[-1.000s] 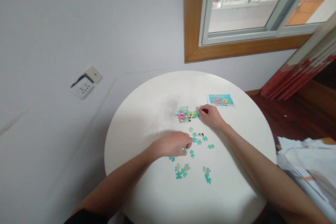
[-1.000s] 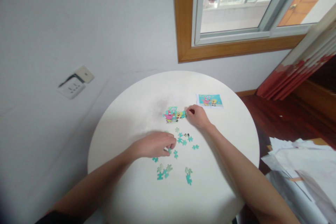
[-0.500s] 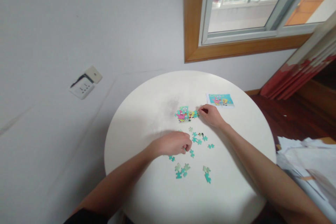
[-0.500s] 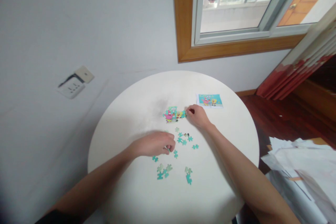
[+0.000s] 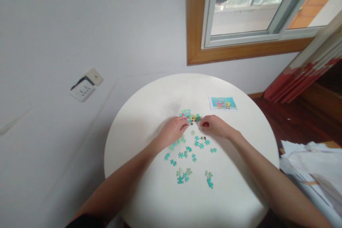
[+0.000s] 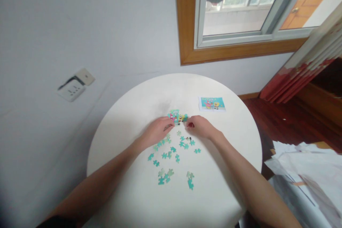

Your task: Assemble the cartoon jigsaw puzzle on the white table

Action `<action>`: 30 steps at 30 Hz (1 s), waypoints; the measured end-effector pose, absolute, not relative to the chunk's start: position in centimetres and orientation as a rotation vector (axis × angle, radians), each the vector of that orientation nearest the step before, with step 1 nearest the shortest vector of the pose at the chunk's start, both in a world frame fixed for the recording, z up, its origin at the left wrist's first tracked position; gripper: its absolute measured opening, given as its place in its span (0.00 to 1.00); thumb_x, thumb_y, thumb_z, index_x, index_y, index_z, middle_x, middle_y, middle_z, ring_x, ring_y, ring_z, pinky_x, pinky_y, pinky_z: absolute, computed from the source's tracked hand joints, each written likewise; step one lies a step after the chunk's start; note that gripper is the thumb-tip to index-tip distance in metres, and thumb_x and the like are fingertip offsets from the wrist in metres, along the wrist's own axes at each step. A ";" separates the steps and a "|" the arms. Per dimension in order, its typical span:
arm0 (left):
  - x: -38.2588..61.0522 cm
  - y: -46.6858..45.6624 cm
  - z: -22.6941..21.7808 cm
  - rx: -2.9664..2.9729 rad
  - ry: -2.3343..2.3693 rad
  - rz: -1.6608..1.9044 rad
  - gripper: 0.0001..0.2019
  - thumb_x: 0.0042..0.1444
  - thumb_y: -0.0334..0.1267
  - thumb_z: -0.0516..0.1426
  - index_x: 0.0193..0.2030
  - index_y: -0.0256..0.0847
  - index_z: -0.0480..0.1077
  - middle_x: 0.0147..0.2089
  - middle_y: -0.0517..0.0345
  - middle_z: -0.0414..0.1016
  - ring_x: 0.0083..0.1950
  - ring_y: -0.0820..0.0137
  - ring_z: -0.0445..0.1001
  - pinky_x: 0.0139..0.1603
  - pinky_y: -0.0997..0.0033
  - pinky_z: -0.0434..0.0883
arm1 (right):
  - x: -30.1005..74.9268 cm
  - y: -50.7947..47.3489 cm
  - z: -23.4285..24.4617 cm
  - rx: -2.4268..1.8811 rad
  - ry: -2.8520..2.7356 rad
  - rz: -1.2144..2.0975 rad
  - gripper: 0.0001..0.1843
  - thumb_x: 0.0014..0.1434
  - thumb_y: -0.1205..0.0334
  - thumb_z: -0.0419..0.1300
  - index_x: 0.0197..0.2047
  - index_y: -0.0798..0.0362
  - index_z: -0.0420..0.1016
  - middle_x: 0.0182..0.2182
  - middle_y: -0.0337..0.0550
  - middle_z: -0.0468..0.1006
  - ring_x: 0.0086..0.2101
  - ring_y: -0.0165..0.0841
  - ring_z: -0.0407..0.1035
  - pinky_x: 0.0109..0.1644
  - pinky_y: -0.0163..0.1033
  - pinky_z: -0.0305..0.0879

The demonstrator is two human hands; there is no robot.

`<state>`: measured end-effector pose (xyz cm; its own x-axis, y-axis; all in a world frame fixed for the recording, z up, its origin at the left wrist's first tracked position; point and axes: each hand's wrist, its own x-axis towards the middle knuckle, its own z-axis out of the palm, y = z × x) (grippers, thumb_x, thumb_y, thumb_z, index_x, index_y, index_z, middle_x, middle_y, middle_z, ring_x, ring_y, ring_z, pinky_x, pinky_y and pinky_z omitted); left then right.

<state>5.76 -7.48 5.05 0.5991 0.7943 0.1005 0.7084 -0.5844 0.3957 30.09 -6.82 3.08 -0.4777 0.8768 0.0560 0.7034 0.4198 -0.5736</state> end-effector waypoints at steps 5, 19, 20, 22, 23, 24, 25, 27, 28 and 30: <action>5.3 -6.7 4.3 2.498 1.307 0.452 0.12 0.68 0.37 0.50 0.43 0.42 0.76 0.40 0.55 0.76 0.43 0.66 0.74 0.46 0.68 0.68 | 28.6 -9.0 4.0 -1.600 -2.481 0.595 0.04 0.46 0.65 0.69 0.27 0.49 0.78 0.28 0.43 0.79 0.27 0.33 0.68 0.30 0.36 0.51; 5.4 -6.3 3.0 2.662 1.161 0.469 0.14 0.67 0.33 0.51 0.53 0.44 0.75 0.56 0.56 0.76 0.57 0.64 0.68 0.61 0.61 0.63 | 27.3 -9.9 4.3 -1.694 -2.539 0.608 0.08 0.53 0.74 0.61 0.34 0.52 0.77 0.35 0.49 0.81 0.35 0.38 0.73 0.35 0.37 0.56; 5.4 -6.3 2.9 2.675 1.145 0.450 0.15 0.67 0.33 0.51 0.54 0.45 0.74 0.57 0.57 0.75 0.58 0.64 0.67 0.61 0.60 0.63 | 27.3 -9.9 4.3 -1.696 -2.527 0.628 0.07 0.53 0.74 0.61 0.33 0.53 0.77 0.35 0.49 0.81 0.35 0.38 0.73 0.35 0.36 0.57; 5.4 -6.4 2.9 2.702 1.128 0.410 0.16 0.68 0.34 0.50 0.57 0.47 0.74 0.60 0.59 0.74 0.59 0.63 0.66 0.62 0.59 0.62 | 27.5 -9.7 4.3 -1.695 -2.499 0.649 0.07 0.52 0.74 0.61 0.32 0.54 0.77 0.35 0.48 0.80 0.36 0.36 0.73 0.36 0.35 0.57; 5.4 -6.4 2.8 2.715 1.124 0.391 0.16 0.68 0.34 0.50 0.57 0.48 0.73 0.61 0.59 0.73 0.59 0.63 0.66 0.62 0.58 0.62 | 27.5 -9.5 4.2 -1.695 -2.475 0.660 0.07 0.52 0.74 0.61 0.32 0.54 0.77 0.35 0.48 0.80 0.35 0.36 0.73 0.36 0.35 0.57; 5.4 -6.5 2.8 2.725 1.124 0.376 0.17 0.68 0.34 0.50 0.58 0.48 0.73 0.62 0.60 0.73 0.59 0.63 0.65 0.62 0.58 0.62 | 27.6 -9.3 4.1 -1.690 -2.436 0.677 0.07 0.52 0.74 0.60 0.32 0.54 0.77 0.34 0.47 0.80 0.34 0.35 0.72 0.35 0.35 0.57; 5.4 -6.5 2.8 2.732 1.129 0.365 0.17 0.68 0.34 0.49 0.58 0.49 0.73 0.62 0.60 0.73 0.59 0.62 0.65 0.62 0.57 0.62 | 27.6 -9.1 3.9 -1.677 -2.380 0.704 0.08 0.51 0.75 0.60 0.32 0.54 0.77 0.32 0.46 0.80 0.33 0.34 0.72 0.35 0.34 0.57; 5.4 -6.5 2.8 2.737 1.139 0.354 0.17 0.68 0.34 0.49 0.58 0.50 0.73 0.62 0.60 0.72 0.59 0.62 0.65 0.61 0.57 0.62 | 27.6 -8.3 3.2 -1.618 -2.206 0.774 0.09 0.51 0.75 0.58 0.32 0.55 0.78 0.29 0.43 0.80 0.31 0.32 0.72 0.35 0.33 0.59; 5.4 -6.5 2.7 2.736 1.144 0.354 0.18 0.68 0.34 0.49 0.58 0.51 0.73 0.62 0.61 0.72 0.60 0.62 0.65 0.61 0.56 0.62 | 27.6 -7.9 2.8 -1.580 -2.099 0.802 0.09 0.52 0.75 0.57 0.32 0.55 0.78 0.29 0.42 0.80 0.30 0.32 0.72 0.36 0.33 0.60; 5.4 -6.5 2.7 2.734 1.152 0.360 0.18 0.68 0.34 0.50 0.58 0.51 0.73 0.62 0.61 0.72 0.60 0.61 0.64 0.61 0.56 0.62 | 27.3 -7.1 1.9 -1.521 -1.903 0.827 0.09 0.53 0.74 0.57 0.32 0.56 0.78 0.28 0.42 0.80 0.29 0.31 0.72 0.36 0.32 0.62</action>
<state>5.42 -6.49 2.65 0.6755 0.7198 0.1600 0.6830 -0.6926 0.2319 27.34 -7.08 1.90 -0.1985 0.9789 0.0485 0.6323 0.1657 -0.7568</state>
